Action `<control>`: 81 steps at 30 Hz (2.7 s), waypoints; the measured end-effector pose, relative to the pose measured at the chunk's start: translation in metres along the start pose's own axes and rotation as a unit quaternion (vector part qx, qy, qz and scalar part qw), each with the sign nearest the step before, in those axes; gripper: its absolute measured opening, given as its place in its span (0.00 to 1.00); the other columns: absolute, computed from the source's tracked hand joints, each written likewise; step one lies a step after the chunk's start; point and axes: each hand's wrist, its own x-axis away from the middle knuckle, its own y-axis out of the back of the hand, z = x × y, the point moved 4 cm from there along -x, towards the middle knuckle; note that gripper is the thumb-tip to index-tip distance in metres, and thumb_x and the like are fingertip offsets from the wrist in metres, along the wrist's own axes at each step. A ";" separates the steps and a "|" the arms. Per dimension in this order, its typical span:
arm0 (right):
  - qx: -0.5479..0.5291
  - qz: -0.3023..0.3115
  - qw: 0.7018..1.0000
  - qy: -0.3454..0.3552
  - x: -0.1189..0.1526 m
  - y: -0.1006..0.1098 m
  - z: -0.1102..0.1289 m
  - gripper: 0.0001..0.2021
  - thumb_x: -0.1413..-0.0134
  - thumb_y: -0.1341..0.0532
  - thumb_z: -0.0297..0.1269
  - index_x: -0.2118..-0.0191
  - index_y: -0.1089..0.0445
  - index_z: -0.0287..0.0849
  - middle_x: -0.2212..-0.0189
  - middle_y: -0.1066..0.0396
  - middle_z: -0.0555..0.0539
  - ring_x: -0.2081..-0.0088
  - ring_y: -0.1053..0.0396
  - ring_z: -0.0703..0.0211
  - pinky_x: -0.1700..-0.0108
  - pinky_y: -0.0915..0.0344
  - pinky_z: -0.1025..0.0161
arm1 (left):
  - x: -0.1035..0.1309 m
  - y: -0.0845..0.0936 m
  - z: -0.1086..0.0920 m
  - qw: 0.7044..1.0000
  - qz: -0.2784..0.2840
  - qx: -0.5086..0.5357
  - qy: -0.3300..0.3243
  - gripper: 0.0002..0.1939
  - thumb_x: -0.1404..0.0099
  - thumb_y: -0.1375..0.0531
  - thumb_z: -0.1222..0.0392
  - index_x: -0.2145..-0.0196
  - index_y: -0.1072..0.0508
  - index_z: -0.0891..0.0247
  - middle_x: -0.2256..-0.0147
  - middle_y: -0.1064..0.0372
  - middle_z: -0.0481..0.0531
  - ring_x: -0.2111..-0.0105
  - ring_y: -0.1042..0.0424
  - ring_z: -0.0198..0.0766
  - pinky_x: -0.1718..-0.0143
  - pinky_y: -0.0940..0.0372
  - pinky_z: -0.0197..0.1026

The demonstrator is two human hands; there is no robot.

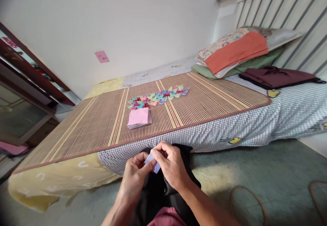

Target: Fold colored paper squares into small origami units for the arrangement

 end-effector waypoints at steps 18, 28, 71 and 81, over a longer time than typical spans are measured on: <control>-0.009 0.042 0.999 0.007 0.004 0.021 0.002 0.10 0.34 0.36 0.42 0.53 0.22 0.43 0.63 0.22 0.46 0.63 0.24 0.56 0.60 0.27 0.62 | -0.009 0.002 0.002 0.999 0.019 0.036 0.016 0.22 0.46 0.26 0.45 0.80 0.27 0.64 0.80 0.34 0.47 0.77 0.40 0.34 0.71 0.43 0.37; -0.026 0.026 0.997 -0.065 -0.005 0.026 -0.010 0.14 0.39 0.34 0.47 0.69 0.27 0.42 0.77 0.32 0.52 0.74 0.35 0.61 0.71 0.38 0.65 | -0.001 -0.002 -0.009 0.999 0.030 0.032 -0.028 0.17 0.39 0.28 0.46 0.65 0.26 0.61 0.73 0.29 0.48 0.72 0.32 0.37 0.69 0.36 0.37; 0.064 -0.077 0.988 0.122 0.022 0.009 0.012 0.10 0.31 0.39 0.35 0.67 0.31 0.44 0.72 0.26 0.49 0.71 0.29 0.61 0.67 0.32 0.66 | 0.017 0.012 -0.022 0.971 0.028 -0.172 -0.166 0.09 0.25 0.40 0.55 0.59 0.23 0.61 0.74 0.26 0.47 0.73 0.30 0.35 0.70 0.37 0.33; 0.041 -0.085 0.991 0.094 0.020 0.007 0.006 0.10 0.32 0.38 0.36 0.68 0.32 0.44 0.74 0.30 0.51 0.73 0.31 0.62 0.69 0.33 0.67 | 0.016 0.012 -0.020 0.965 -0.003 -0.181 -0.192 0.09 0.26 0.39 0.57 0.60 0.20 0.61 0.72 0.23 0.48 0.72 0.27 0.36 0.68 0.33 0.34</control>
